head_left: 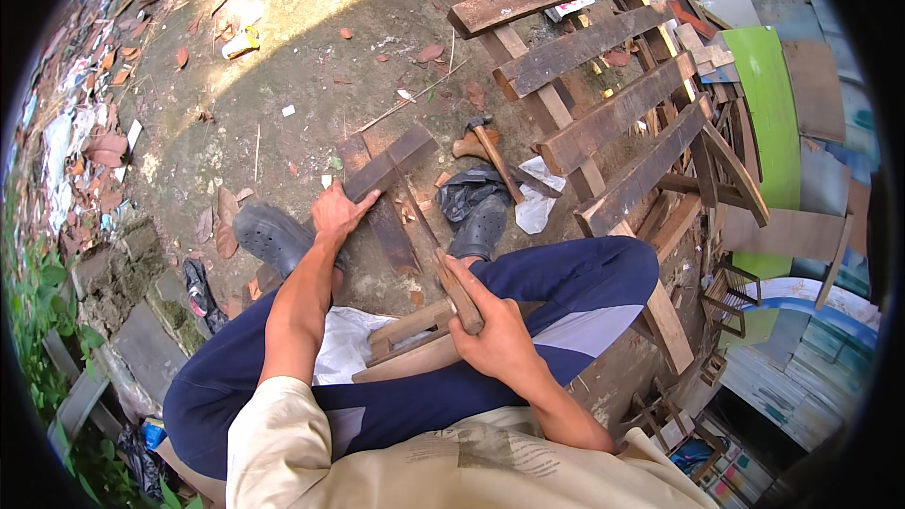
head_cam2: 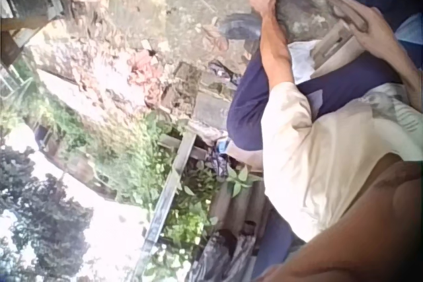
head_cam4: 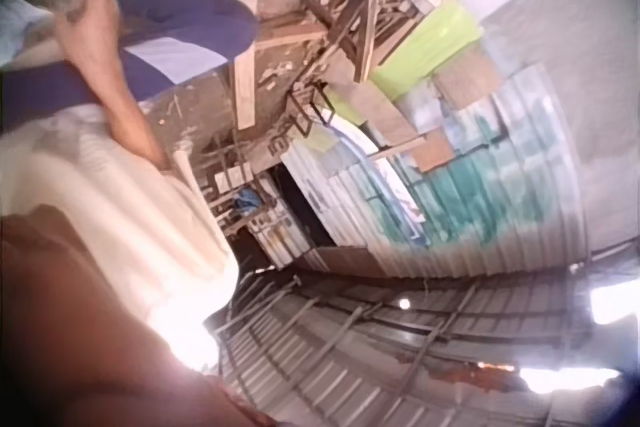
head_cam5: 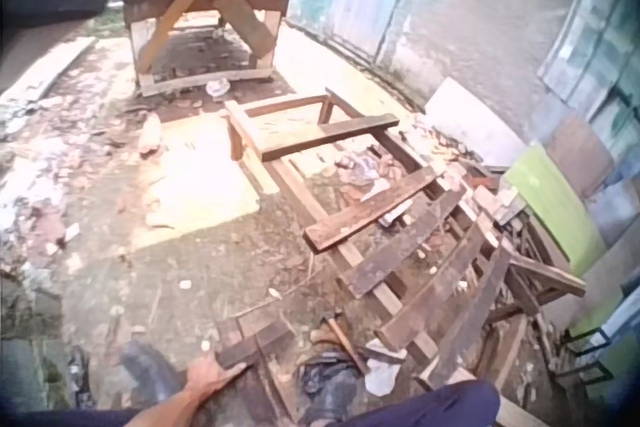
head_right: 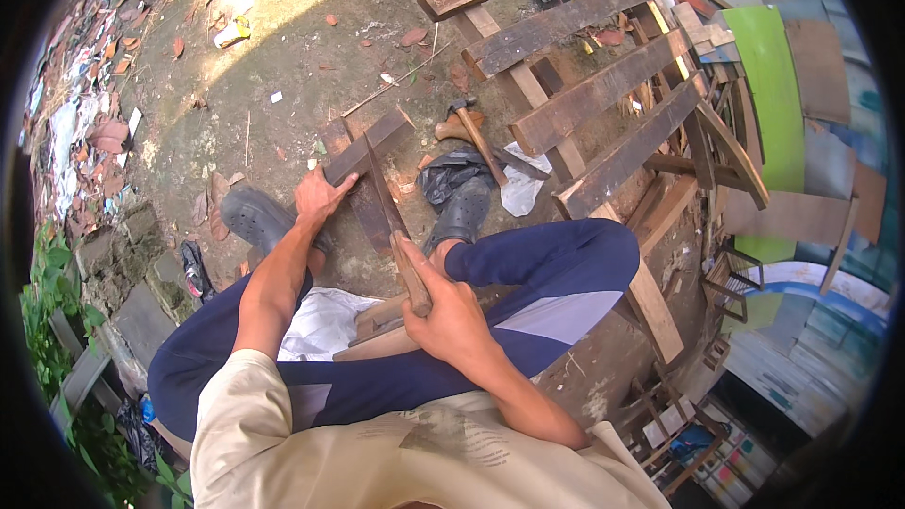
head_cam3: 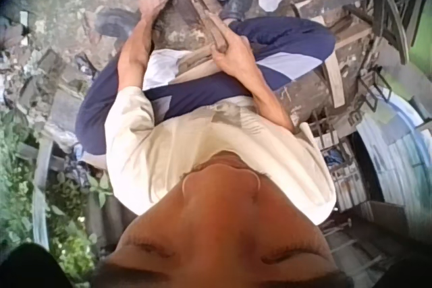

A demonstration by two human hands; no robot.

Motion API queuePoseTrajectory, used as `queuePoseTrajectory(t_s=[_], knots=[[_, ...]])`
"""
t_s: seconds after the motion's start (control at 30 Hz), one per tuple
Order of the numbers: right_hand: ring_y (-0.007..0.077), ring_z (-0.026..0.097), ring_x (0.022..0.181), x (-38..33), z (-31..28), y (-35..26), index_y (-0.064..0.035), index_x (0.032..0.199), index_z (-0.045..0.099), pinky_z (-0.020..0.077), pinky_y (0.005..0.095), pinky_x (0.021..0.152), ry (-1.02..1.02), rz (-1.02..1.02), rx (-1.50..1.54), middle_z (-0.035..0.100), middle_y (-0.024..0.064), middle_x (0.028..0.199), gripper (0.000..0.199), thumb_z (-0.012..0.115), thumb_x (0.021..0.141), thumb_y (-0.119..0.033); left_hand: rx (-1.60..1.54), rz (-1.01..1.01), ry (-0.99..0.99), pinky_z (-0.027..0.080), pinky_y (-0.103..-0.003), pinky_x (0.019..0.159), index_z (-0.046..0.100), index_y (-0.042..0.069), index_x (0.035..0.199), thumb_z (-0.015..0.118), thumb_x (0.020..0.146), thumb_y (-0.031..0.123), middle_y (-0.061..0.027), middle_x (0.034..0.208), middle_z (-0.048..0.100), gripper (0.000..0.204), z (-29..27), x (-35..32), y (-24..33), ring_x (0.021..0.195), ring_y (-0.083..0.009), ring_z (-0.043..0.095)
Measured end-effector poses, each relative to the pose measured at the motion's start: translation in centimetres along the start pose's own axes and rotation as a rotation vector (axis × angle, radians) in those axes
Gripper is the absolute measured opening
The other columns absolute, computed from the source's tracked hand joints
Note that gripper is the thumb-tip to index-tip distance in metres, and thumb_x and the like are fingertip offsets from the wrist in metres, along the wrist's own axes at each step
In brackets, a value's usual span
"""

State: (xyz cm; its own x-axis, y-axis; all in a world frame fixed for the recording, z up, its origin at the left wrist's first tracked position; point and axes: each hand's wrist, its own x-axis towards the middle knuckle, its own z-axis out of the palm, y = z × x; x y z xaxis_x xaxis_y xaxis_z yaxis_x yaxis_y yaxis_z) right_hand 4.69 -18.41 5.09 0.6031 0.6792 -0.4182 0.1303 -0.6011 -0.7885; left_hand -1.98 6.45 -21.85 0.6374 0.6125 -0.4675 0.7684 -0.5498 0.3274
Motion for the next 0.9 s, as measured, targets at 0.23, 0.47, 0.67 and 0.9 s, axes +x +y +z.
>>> queuePoseTrajectory(t_s=[0.23,0.47,0.67,0.9], knots=[[0.0507,0.069,0.094,12.0,3.2,1.9,-0.0172,0.156,0.047,0.0555,0.0542,0.083,-0.047,0.199,-0.045,0.071,0.0318,0.093,0.075,0.069,0.084,-0.014,-0.012,-0.004,-0.081,0.057,-0.050,0.092,0.064,-0.009,0.119,0.065,0.078,0.085,-0.0294,0.109,0.073,0.102,-0.3,0.9,0.2,0.105,-0.0427,0.072],[0.0469,0.071,0.102,-1.0,-0.6,0.2,-0.0235,0.161,0.040,0.0577,0.0468,0.094,-0.005,-0.011,0.026,0.070,0.0277,0.125,0.087,0.068,0.082,-0.002,-0.020,-0.014,-0.034,0.057,-0.050,0.093,0.065,-0.010,0.122,0.065,0.078,0.085,-0.0278,0.111,0.074,0.105,0.1,0.3,-0.7,0.105,-0.0414,0.072],[0.0535,0.067,0.097,12.1,4.5,5.8,-0.0166,0.155,0.048,0.0553,0.0544,0.089,0.142,0.008,-0.034,0.070,0.0355,0.100,0.072,0.068,0.086,-0.015,0.001,0.026,-0.088,0.057,-0.049,0.094,0.064,-0.011,0.126,0.065,0.077,0.085,-0.0278,0.117,0.072,0.107,-0.1,0.9,0.9,0.109,-0.0413,0.072],[0.0482,0.072,0.093,0.2,0.6,1.1,-0.0210,0.159,0.044,0.0576,0.0498,0.086,0.037,0.000,0.014,0.073,0.0301,0.097,0.080,0.066,0.084,-0.008,-0.007,0.005,0.023,0.057,-0.050,0.093,0.065,-0.009,0.119,0.067,0.078,0.083,-0.0276,0.115,0.073,0.101,0.7,0.3,-0.7,0.107,-0.0419,0.071]])
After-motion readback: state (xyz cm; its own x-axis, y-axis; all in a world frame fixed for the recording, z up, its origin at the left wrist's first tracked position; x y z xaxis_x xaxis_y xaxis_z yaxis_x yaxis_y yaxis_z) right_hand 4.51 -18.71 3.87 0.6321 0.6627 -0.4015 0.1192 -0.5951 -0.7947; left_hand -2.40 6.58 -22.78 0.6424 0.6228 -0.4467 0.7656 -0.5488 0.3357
